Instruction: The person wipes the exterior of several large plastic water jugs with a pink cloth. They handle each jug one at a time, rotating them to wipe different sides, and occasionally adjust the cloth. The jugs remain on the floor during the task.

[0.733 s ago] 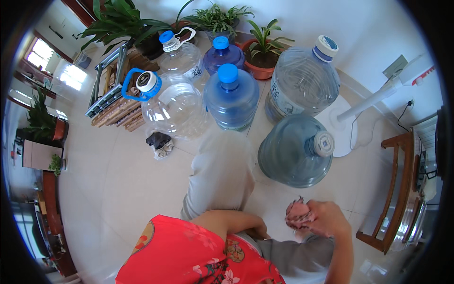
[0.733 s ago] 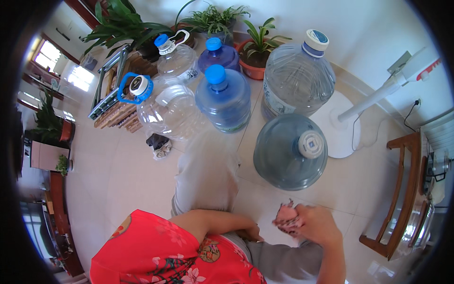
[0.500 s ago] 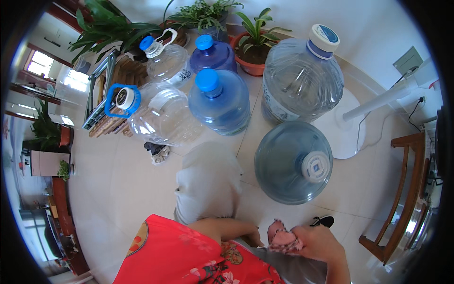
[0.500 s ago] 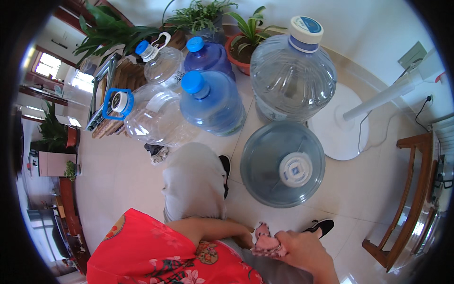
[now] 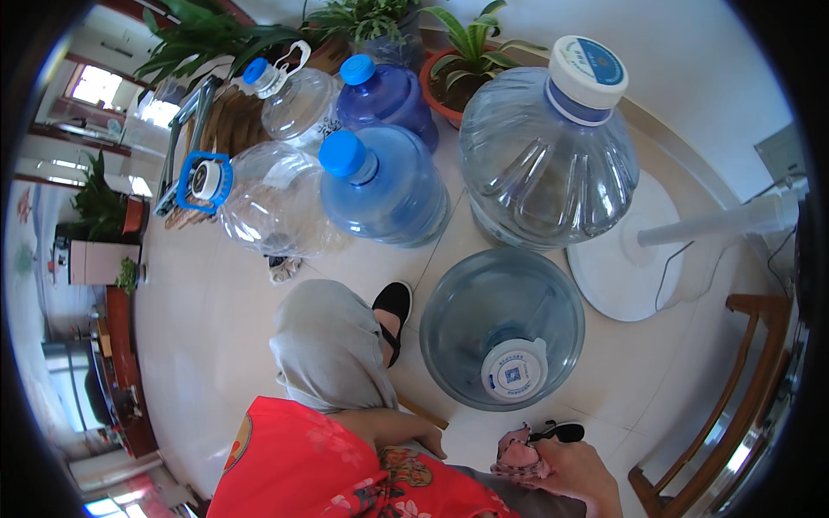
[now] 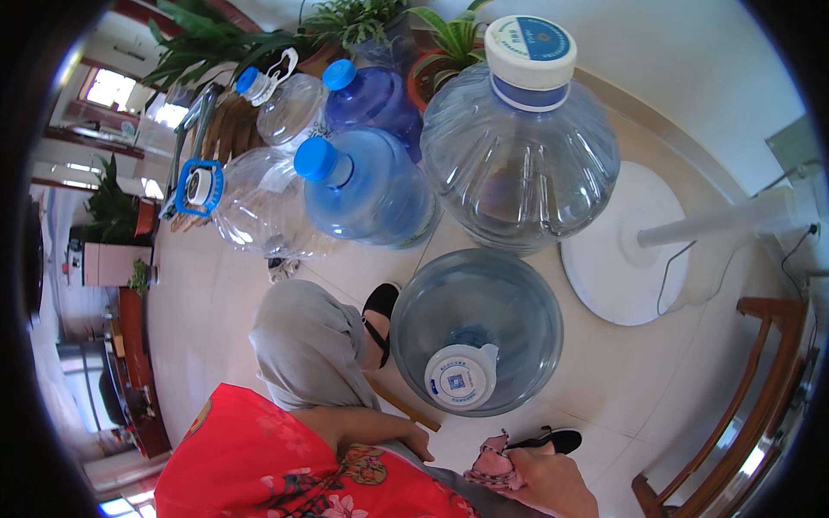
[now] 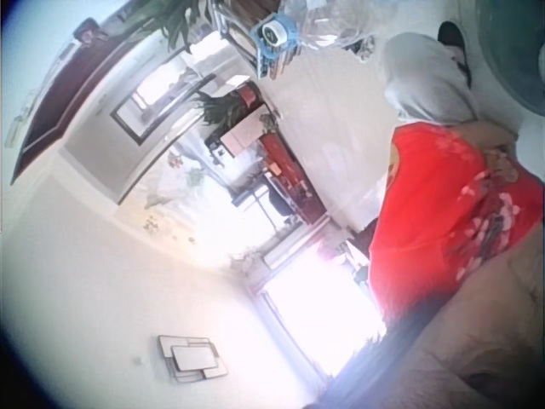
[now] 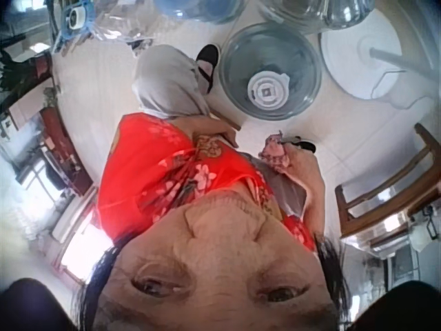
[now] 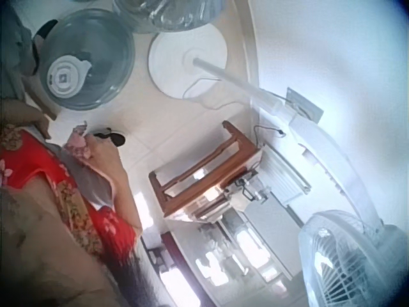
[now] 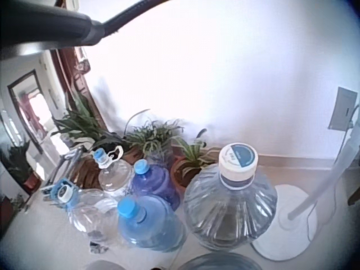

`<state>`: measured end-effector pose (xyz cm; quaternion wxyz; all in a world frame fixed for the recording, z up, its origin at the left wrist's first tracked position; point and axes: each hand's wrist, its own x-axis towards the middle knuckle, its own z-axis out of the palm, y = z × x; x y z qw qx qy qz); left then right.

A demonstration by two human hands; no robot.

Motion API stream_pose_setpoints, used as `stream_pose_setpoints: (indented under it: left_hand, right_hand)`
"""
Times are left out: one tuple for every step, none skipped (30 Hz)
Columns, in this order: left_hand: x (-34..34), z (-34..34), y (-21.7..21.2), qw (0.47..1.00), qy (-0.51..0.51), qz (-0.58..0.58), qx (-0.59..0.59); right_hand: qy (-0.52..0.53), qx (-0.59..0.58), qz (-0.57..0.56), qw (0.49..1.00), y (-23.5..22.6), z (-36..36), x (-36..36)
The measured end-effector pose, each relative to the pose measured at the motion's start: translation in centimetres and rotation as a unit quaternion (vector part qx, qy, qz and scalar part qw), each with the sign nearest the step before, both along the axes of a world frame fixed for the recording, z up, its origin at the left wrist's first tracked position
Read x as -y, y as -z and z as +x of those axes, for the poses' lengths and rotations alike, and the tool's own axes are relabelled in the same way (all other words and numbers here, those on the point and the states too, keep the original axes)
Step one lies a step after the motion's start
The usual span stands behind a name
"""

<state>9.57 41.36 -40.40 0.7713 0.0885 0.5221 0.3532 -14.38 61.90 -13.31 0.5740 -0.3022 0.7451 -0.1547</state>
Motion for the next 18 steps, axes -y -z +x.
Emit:
stream_pose_setpoints:
  left_hand:
    - [-0.6, 0.3, 0.5, 1.0, -0.005, 0.003, -0.018]
    - [-1.3, 0.6, 0.9, 0.999, -0.011, 0.005, -0.037]
    - [-2.0, 0.9, 1.5, 0.998, -0.021, 0.007, -0.053]
    - [-2.9, 1.2, 1.9, 0.997, -0.031, 0.008, -0.069]
    - [-3.8, 1.5, 2.4, 0.995, -0.041, 0.01, -0.086]
    - [-4.5, 1.1, 2.0, 0.994, -0.06, -0.004, -0.089]
    - [-5.3, 0.3, 1.0, 0.992, -0.081, -0.019, -0.091]
    - [-6.2, -0.2, 0.4, 0.99, -0.101, -0.02, -0.092]
    - [-7.2, -0.7, -0.2, 0.988, -0.123, -0.021, -0.091]
    - [-8.1, -1.2, -0.5, 0.986, -0.141, -0.007, -0.092]
    - [-9.2, -1.3, -0.1, 0.981, -0.16, 0.01, -0.107]
    - [-10.3, -1.4, 0.3, 0.976, -0.179, 0.027, -0.122]
    - [-11.7, -0.8, 1.0, 0.968, -0.195, 0.047, -0.15]
    - [-12.8, -0.4, 2.0, 0.962, -0.188, 0.075, -0.182]
    - [-13.9, -0.5, 2.2, 0.954, -0.183, 0.1, -0.214]
    - [-14.1, -2.0, 0.9, 0.946, -0.154, 0.136, -0.249]
    - [-13.8, -3.5, -1.4, 0.946, -0.166, 0.134, -0.242]
    - [-13.7, -4.8, -3.8, 0.946, -0.182, 0.13, -0.236]
  right_hand:
    - [-0.017, 0.0, -0.005, 1.0, 0.8, -0.4, -0.5]
    - [-0.035, -0.001, -0.01, 0.999, 1.8, -0.9, -1.0]
    - [-0.051, -0.003, -0.015, 0.999, 2.4, -1.5, -1.3]
    - [-0.055, 0.005, -0.001, 0.998, 2.5, -2.4, -1.0]
    - [-0.07, -0.006, 0.01, 0.997, 3.2, -2.8, -1.4]
    - [-0.085, -0.018, 0.02, 0.996, 4.5, -3.2, -1.9]
    - [-0.102, -0.03, 0.031, 0.994, 5.7, -3.8, -2.3]
    - [-0.115, -0.039, 0.044, 0.992, 6.6, -4.4, -2.6]
    - [-0.129, -0.048, 0.058, 0.989, 7.5, -5.2, -2.9]
    - [-0.138, -0.059, 0.074, 0.986, 8.1, -5.9, -3.3]
    - [-0.149, -0.054, 0.09, 0.983, 8.7, -6.5, -3.5]
    - [-0.159, -0.049, 0.105, 0.98, 9.2, -7.1, -3.7]
    - [-0.166, -0.042, 0.121, 0.978, 9.5, -7.5, -4.1]
    - [-0.171, -0.048, 0.115, 0.977, 9.3, -8.1, -4.2]
    - [-0.177, -0.053, 0.109, 0.977, 9.2, -8.7, -4.2]
    - [-0.182, -0.057, 0.104, 0.976, 9.1, -8.9, -4.2]
    - [-0.189, -0.067, 0.1, 0.975, 9.2, -9.1, -4.4]
    - [-0.2, -0.079, 0.093, 0.972, 9.6, -9.4, -4.6]
